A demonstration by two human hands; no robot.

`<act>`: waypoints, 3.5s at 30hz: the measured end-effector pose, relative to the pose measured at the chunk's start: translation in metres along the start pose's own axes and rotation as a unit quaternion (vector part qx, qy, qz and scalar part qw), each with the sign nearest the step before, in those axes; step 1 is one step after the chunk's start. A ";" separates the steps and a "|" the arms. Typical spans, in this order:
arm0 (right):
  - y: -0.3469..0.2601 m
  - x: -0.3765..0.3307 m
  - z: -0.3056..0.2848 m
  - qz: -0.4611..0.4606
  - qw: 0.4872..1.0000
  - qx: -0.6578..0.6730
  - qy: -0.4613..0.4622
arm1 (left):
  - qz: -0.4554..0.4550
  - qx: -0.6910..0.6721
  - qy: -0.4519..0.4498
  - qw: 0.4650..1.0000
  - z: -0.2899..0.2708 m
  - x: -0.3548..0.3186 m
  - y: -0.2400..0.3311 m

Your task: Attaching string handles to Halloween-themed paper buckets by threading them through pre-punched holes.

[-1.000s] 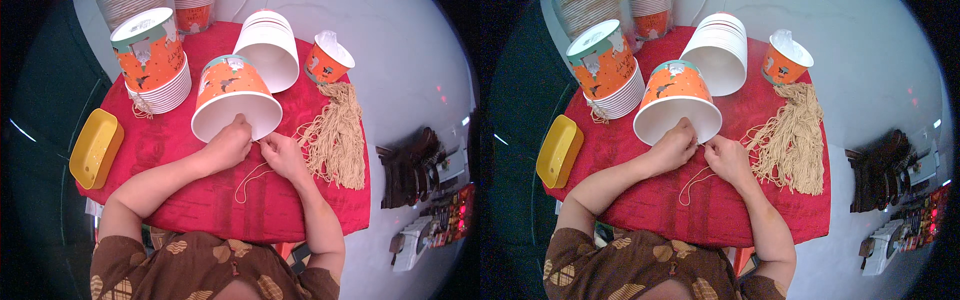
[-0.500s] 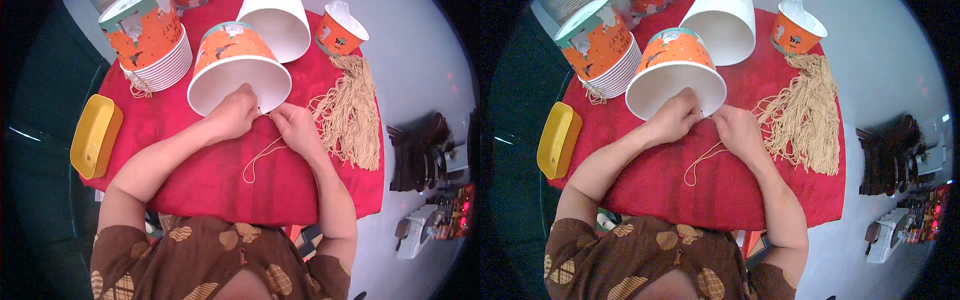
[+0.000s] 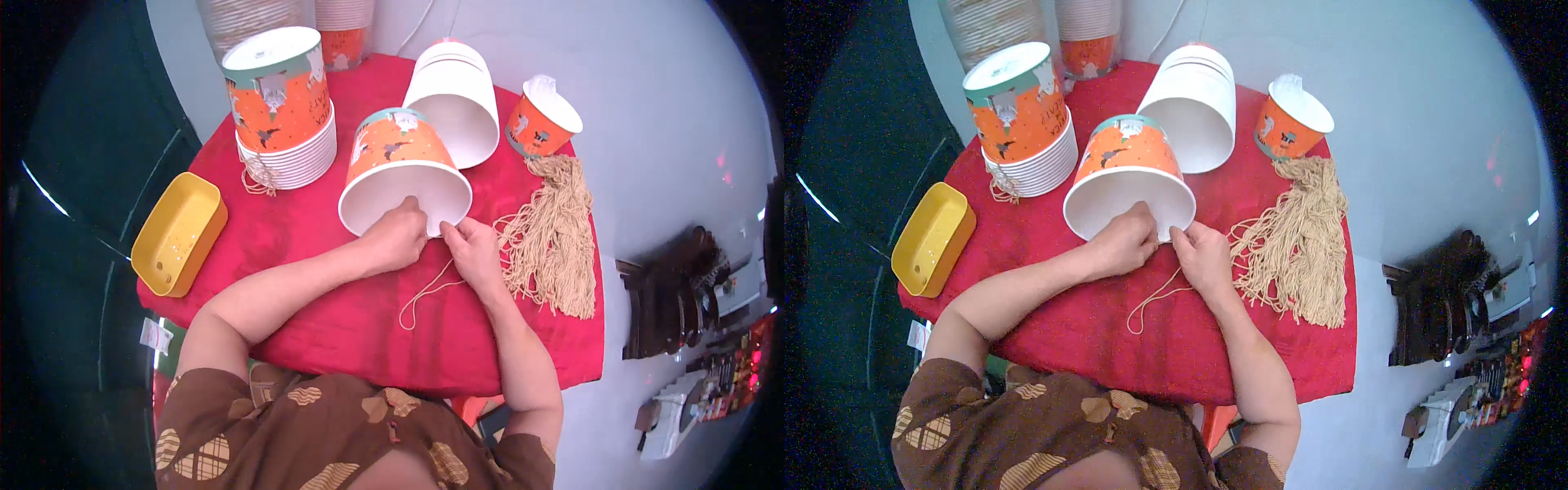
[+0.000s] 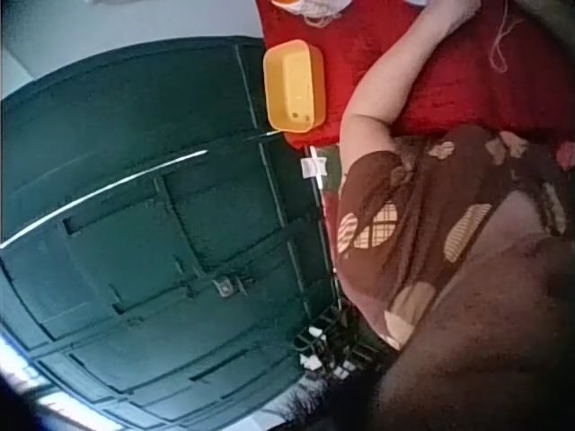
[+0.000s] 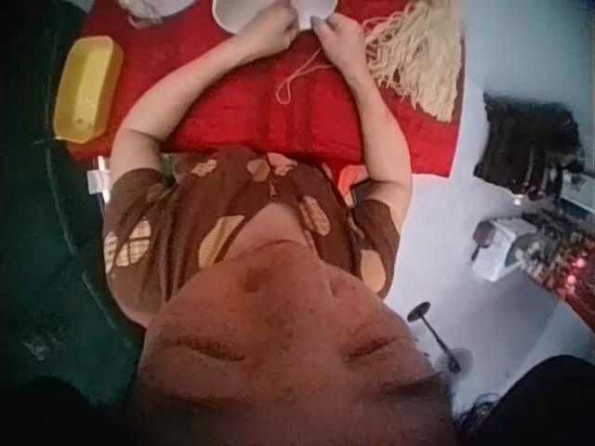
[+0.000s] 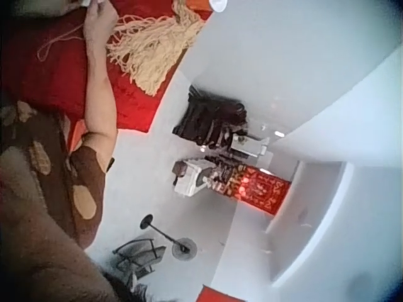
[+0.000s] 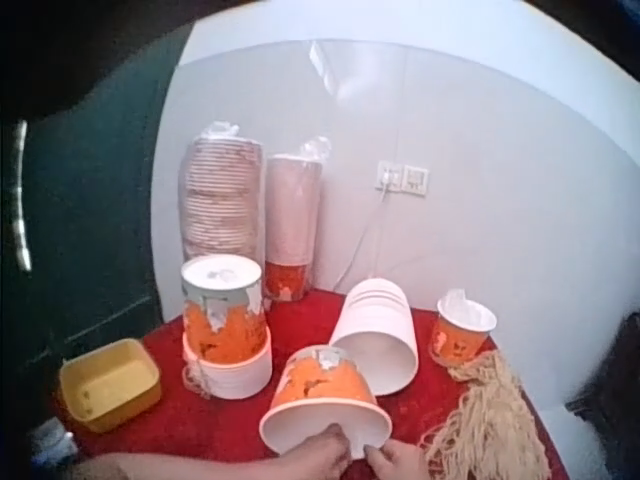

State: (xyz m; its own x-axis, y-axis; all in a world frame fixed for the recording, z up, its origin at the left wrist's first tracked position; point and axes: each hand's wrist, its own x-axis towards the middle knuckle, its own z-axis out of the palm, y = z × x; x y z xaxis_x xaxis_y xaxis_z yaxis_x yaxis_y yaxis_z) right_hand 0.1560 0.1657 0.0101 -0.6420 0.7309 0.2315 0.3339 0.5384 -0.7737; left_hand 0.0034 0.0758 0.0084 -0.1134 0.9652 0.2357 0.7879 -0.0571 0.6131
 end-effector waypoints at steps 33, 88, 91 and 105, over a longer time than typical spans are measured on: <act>-0.027 -0.015 -0.041 -0.339 0.878 -0.136 0.309 | -0.081 0.319 0.050 0.943 -0.111 -0.029 0.067; -0.012 -0.010 -0.015 0.063 0.773 0.631 -0.001 | -0.099 -0.655 0.135 0.737 -0.047 -0.013 0.053; -0.010 -0.010 -0.013 0.067 0.778 0.625 0.008 | -0.099 -0.653 0.134 0.739 -0.044 -0.012 0.054; -0.007 -0.009 -0.019 0.045 0.778 0.627 -0.019 | -0.109 -0.648 0.135 0.742 -0.058 -0.010 0.051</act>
State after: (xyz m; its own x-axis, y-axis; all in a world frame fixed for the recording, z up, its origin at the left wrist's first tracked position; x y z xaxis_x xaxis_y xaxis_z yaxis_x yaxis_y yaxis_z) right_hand 0.1725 0.1633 0.0245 -0.6834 0.7157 0.1439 -0.5406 -0.3637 -0.7586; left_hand 0.0096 0.0482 0.0815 -0.4073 0.9114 0.0598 -0.4898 -0.2732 0.8279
